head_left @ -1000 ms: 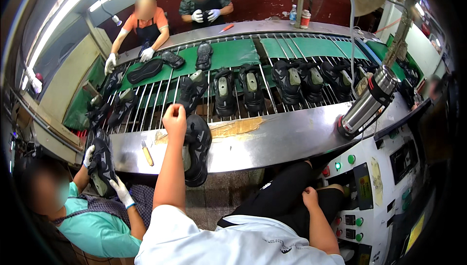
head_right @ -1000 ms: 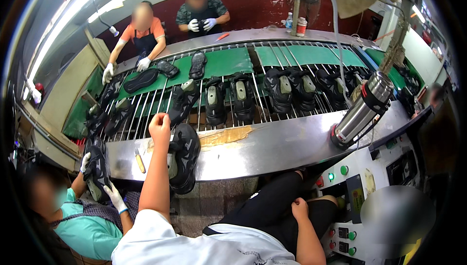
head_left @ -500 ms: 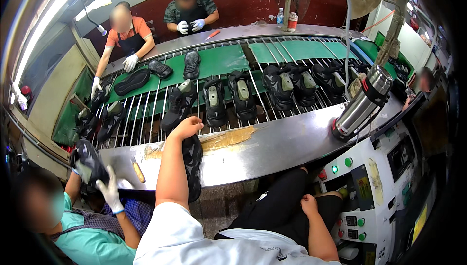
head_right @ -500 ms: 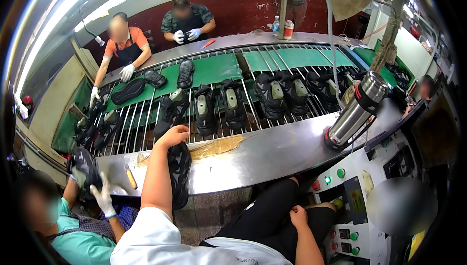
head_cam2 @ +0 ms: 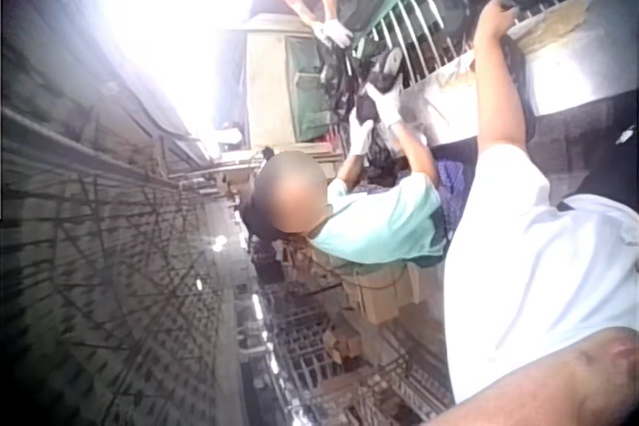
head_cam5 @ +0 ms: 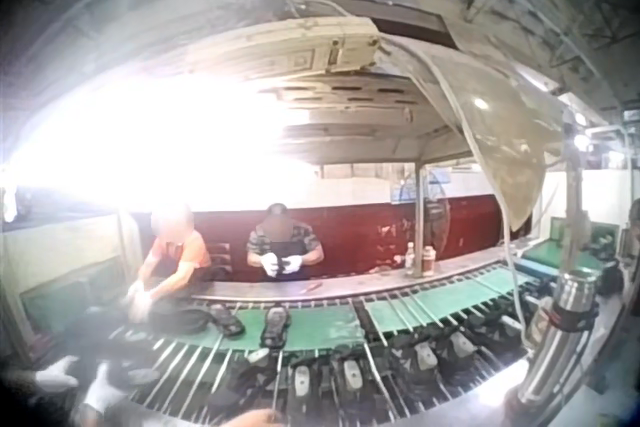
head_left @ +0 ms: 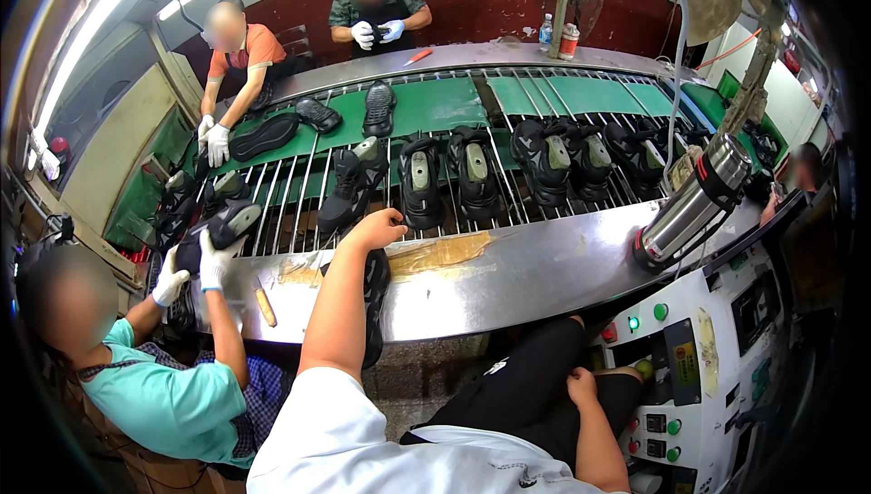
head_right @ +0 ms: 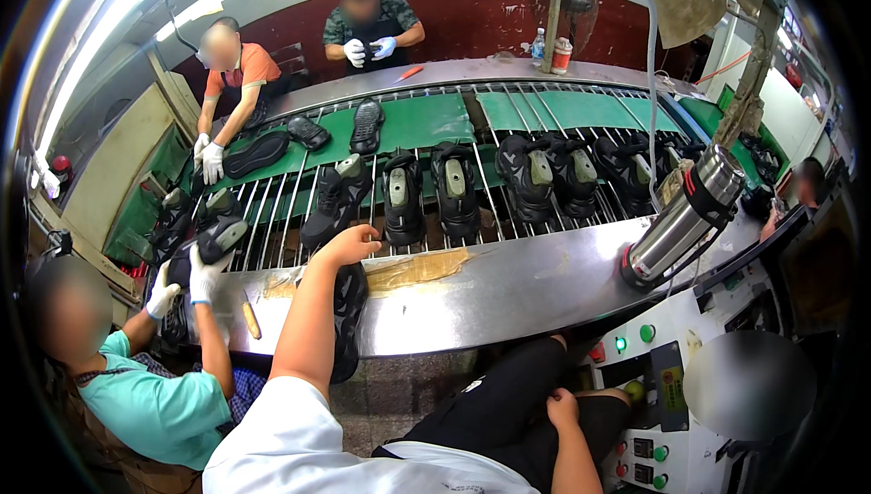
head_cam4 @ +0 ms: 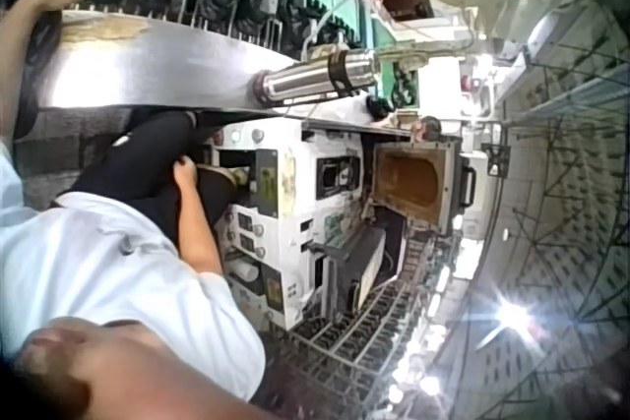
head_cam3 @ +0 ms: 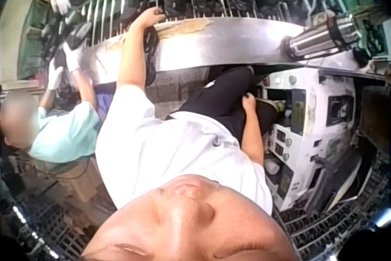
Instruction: The person takes a shoe from the conveyor belt, places it into a molding machine, closes the machine lids, and later removes the shoe from the machine.
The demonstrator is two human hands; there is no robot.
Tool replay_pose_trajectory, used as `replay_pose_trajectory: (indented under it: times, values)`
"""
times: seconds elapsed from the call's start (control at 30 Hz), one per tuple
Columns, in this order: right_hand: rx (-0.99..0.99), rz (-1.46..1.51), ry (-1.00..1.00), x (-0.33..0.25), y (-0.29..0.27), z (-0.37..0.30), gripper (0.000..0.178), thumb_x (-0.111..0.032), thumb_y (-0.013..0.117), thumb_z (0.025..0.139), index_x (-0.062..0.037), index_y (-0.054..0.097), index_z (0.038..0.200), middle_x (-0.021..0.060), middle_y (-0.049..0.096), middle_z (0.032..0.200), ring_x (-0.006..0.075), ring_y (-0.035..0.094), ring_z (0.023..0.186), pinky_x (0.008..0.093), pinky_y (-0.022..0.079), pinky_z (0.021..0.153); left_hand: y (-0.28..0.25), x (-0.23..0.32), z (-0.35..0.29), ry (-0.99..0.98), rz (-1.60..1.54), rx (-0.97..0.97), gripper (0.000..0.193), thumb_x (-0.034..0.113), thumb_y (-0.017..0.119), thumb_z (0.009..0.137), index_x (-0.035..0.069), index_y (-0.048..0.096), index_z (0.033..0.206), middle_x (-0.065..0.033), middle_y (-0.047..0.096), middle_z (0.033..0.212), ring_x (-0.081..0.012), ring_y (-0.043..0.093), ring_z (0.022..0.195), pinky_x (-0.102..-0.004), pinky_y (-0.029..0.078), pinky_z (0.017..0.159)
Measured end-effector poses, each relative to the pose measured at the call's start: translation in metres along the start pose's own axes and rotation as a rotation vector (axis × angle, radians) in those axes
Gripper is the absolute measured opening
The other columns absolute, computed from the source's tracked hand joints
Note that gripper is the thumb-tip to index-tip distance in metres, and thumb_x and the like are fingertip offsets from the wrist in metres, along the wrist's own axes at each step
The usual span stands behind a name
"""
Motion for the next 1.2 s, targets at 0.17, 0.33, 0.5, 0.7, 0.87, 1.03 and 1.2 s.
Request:
replay_pose_trajectory:
  times: [0.17, 0.33, 0.5, 0.7, 0.87, 1.03, 1.2]
  values:
    - [0.002, -0.007, -0.021, -0.007, 0.001, -0.003, 0.027, -0.012, 0.061, 0.078, 0.0027, 0.065, 0.100, 0.0158, 0.068, 0.085, 0.0281, 0.066, 0.079, 0.0366, 0.050, 0.073, 0.001, 0.004, -0.006, -0.049, -0.019, -0.035, 0.045, 0.030, 0.068, 0.081, 0.003, 0.060, 0.117, -0.0142, 0.067, 0.096, -0.0255, 0.063, 0.090, -0.0335, 0.049, 0.080]
    - [0.002, -0.078, -0.020, -0.018, -0.005, -0.009, 0.026, -0.012, 0.060, 0.078, 0.0024, 0.065, 0.099, 0.0166, 0.068, 0.084, 0.0281, 0.066, 0.078, 0.0359, 0.050, 0.071, 0.005, 0.003, -0.007, -0.073, 0.004, -0.065, 0.048, 0.031, 0.068, 0.081, 0.003, 0.059, 0.119, -0.0172, 0.067, 0.102, -0.0280, 0.064, 0.097, -0.0349, 0.049, 0.084]
    - [-0.042, -0.032, 0.066, -0.002, 0.002, -0.005, 0.027, -0.020, 0.062, 0.077, -0.0035, 0.067, 0.098, 0.0158, 0.068, 0.091, 0.0325, 0.065, 0.088, 0.0405, 0.050, 0.077, 0.007, 0.005, -0.007, -0.040, 0.010, -0.079, 0.048, 0.032, 0.067, 0.080, 0.003, 0.060, 0.118, -0.0180, 0.067, 0.101, -0.0289, 0.064, 0.096, -0.0353, 0.049, 0.084]
    - [-0.020, 0.014, -0.005, -0.004, 0.006, -0.004, 0.024, -0.010, 0.059, 0.081, 0.0045, 0.064, 0.100, 0.0156, 0.068, 0.084, 0.0256, 0.065, 0.076, 0.0361, 0.049, 0.069, 0.010, 0.003, -0.004, -0.006, 0.034, -0.084, 0.047, 0.032, 0.068, 0.079, 0.004, 0.061, 0.116, -0.0164, 0.066, 0.101, -0.0275, 0.063, 0.094, -0.0350, 0.048, 0.083]
    - [-0.026, 0.032, 0.053, -0.007, 0.004, -0.009, 0.028, -0.021, 0.062, 0.078, -0.0019, 0.067, 0.099, 0.0168, 0.068, 0.091, 0.0333, 0.065, 0.089, 0.0406, 0.049, 0.078, 0.016, -0.006, -0.001, -0.014, 0.085, -0.091, 0.047, 0.032, 0.068, 0.079, 0.004, 0.061, 0.116, -0.0168, 0.066, 0.102, -0.0284, 0.063, 0.095, -0.0354, 0.048, 0.085]
    - [-0.019, 0.068, 0.051, 0.004, 0.007, -0.006, 0.027, -0.020, 0.062, 0.077, -0.0020, 0.068, 0.097, 0.0163, 0.069, 0.089, 0.0328, 0.066, 0.087, 0.0398, 0.050, 0.078, 0.028, -0.007, 0.001, -0.019, 0.140, -0.150, 0.047, 0.033, 0.066, 0.079, 0.004, 0.062, 0.115, -0.0183, 0.066, 0.106, -0.0312, 0.063, 0.099, -0.0369, 0.048, 0.087]
    - [-0.022, 0.086, 0.043, 0.008, 0.010, -0.002, 0.028, -0.019, 0.062, 0.076, -0.0019, 0.067, 0.096, 0.0167, 0.069, 0.088, 0.0324, 0.066, 0.087, 0.0392, 0.050, 0.078, 0.060, -0.012, 0.003, 0.064, 0.302, -0.245, 0.044, 0.034, 0.062, 0.079, 0.005, 0.064, 0.112, -0.0193, 0.066, 0.108, -0.0338, 0.062, 0.102, -0.0388, 0.048, 0.089]
Point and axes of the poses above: each hand's wrist, its own z-axis towards the middle knuckle, its own y-axis out of the palm, x = y × z, the point moved 10 cm from there along z, towards the middle knuckle
